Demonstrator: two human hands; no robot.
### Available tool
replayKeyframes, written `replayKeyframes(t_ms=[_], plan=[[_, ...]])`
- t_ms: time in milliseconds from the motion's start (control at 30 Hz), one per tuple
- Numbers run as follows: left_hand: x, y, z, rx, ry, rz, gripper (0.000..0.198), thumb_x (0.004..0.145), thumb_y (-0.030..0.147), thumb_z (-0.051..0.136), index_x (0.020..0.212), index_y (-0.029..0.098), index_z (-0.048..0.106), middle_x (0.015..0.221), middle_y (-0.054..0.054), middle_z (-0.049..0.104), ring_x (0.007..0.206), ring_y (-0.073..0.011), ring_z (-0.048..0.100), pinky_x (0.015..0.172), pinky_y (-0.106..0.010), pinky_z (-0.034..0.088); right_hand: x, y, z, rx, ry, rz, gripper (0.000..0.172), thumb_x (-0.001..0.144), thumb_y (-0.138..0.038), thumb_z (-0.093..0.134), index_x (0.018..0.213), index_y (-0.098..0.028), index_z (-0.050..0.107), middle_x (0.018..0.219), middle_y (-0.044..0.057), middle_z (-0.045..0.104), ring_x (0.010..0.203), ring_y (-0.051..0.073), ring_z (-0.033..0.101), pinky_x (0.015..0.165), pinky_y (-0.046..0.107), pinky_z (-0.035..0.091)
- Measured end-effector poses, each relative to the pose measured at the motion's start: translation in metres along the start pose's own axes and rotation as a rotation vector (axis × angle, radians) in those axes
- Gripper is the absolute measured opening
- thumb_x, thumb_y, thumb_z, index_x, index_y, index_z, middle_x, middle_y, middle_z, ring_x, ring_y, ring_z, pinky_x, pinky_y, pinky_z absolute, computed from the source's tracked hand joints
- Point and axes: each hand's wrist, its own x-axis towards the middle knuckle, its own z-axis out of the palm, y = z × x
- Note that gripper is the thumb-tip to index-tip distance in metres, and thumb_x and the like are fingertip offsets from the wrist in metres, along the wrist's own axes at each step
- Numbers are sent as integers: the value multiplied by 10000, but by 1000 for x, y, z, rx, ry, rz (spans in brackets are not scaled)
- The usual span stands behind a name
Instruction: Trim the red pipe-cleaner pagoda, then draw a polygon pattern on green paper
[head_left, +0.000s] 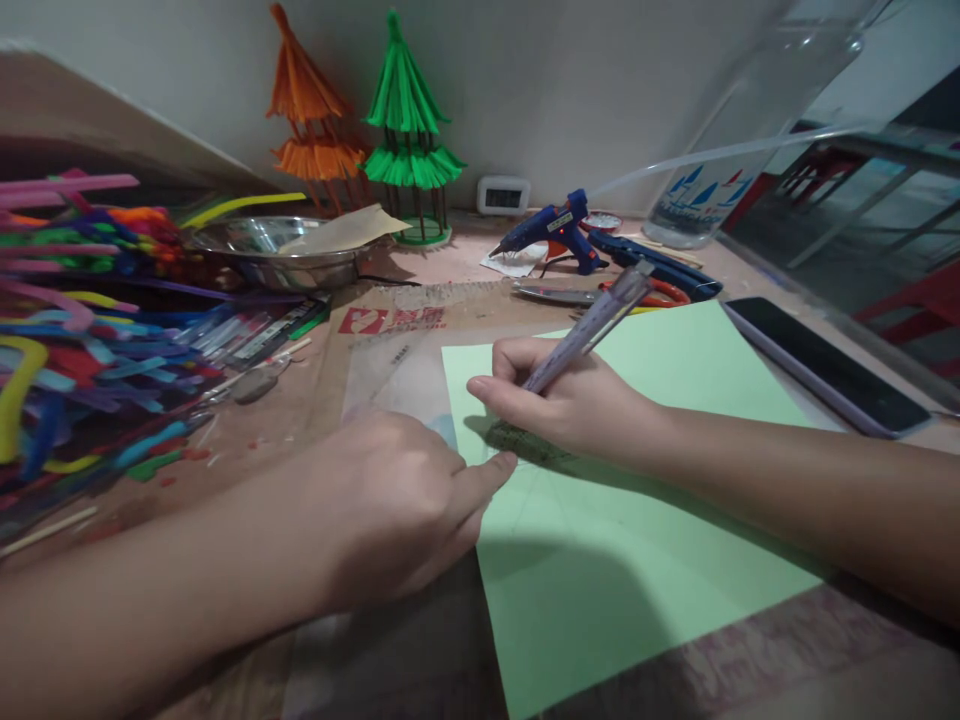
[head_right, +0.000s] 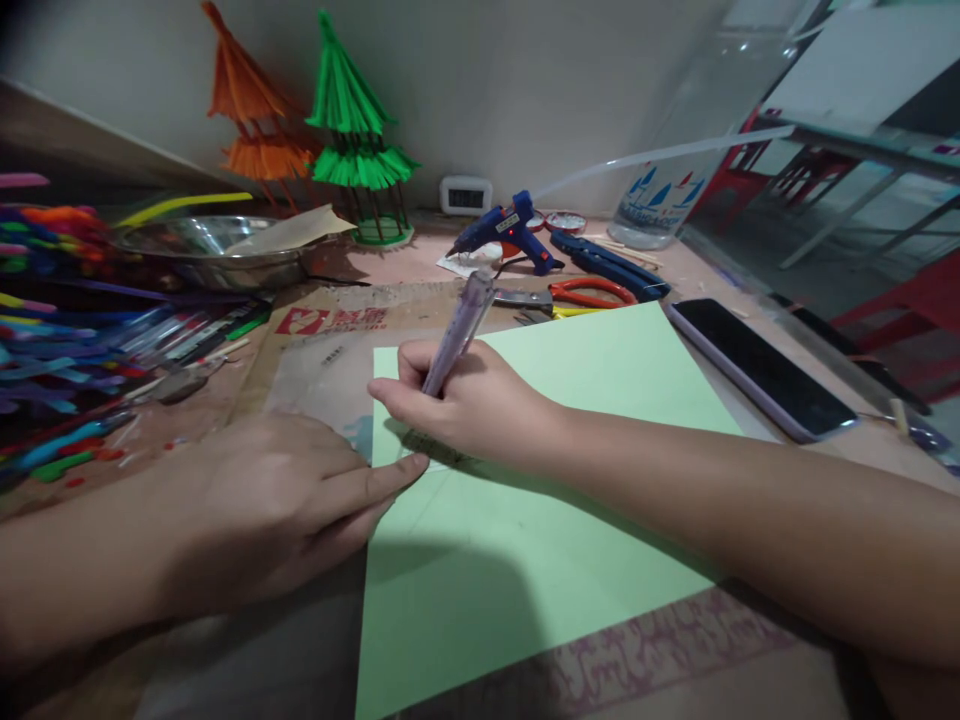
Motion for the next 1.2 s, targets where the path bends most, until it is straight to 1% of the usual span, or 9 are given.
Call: replayKeyframes(t_ms=[167,433,567,767,933,1000,1067,1133,1200], plan=[[1,-1,-1,-8,2,16,363,1048,201,369,1023,197,732,560,-2,655,451,-225,598,459,-401,291,-1,1,2,32,-15,4,454,927,-425,695,629,-215,423,596,-73,418,568,91,368,537,267,290],[-2,-1,1,-51,-5,14,352,1030,211,378,1100,173,721,584,-7,667,471,-237,615,456,-407,343,0,2,2,-3,-13,11,419,941,-408,669,645,-215,442,598,-71,413,569,97,370,533,268,287],[-2,1,1,-79,-22,-23,380,1023,190,353,1134,179,716,602,-9,675,483,-224,616,471,-389,366,1,1,2,-25,-9,-12,404,952,-394,645,647,-216,449,600,-70,418,573,100,377,534,270,292],[-4,2,2,-145,-1,-64,391,1026,194,345,1167,187,709,611,4,668,495,-212,605,478,-379,380,0,1,2,-22,-17,19,407,948,-404,647,645,-215,451,592,-71,426,564,98,381,533,270,292],[-5,2,1,-150,14,-70,369,1052,231,354,1219,199,682,601,25,638,480,-200,562,471,-368,334,-1,0,2,-13,-6,11,370,949,-385,648,663,-208,492,592,-69,457,559,94,403,532,255,323],[-2,0,-1,-181,-23,-64,352,1056,237,358,1201,212,678,594,37,625,442,-180,518,446,-360,285,-1,-2,0,-14,1,21,334,954,-388,640,700,-203,528,606,-64,482,565,98,421,527,247,326],[0,-2,-3,-206,-104,-90,342,1050,222,358,1125,230,691,616,37,632,448,-166,516,449,-347,273,-2,-4,-1,11,-21,29,312,951,-385,648,724,-204,535,600,-65,491,549,97,422,502,238,305],[-4,-1,0,-191,-167,-134,351,1038,207,356,1075,229,704,713,8,684,554,-172,592,515,-325,351,-3,-5,-2,53,-71,25,327,936,-361,674,702,-211,501,564,-74,478,510,88,397,472,232,276],[-19,6,8,-183,-187,-152,368,1031,202,355,1114,218,714,855,-34,730,722,-199,664,648,-325,453,-2,-5,-2,68,-112,14,361,925,-332,690,669,-216,464,539,-78,470,488,79,387,468,228,273]])
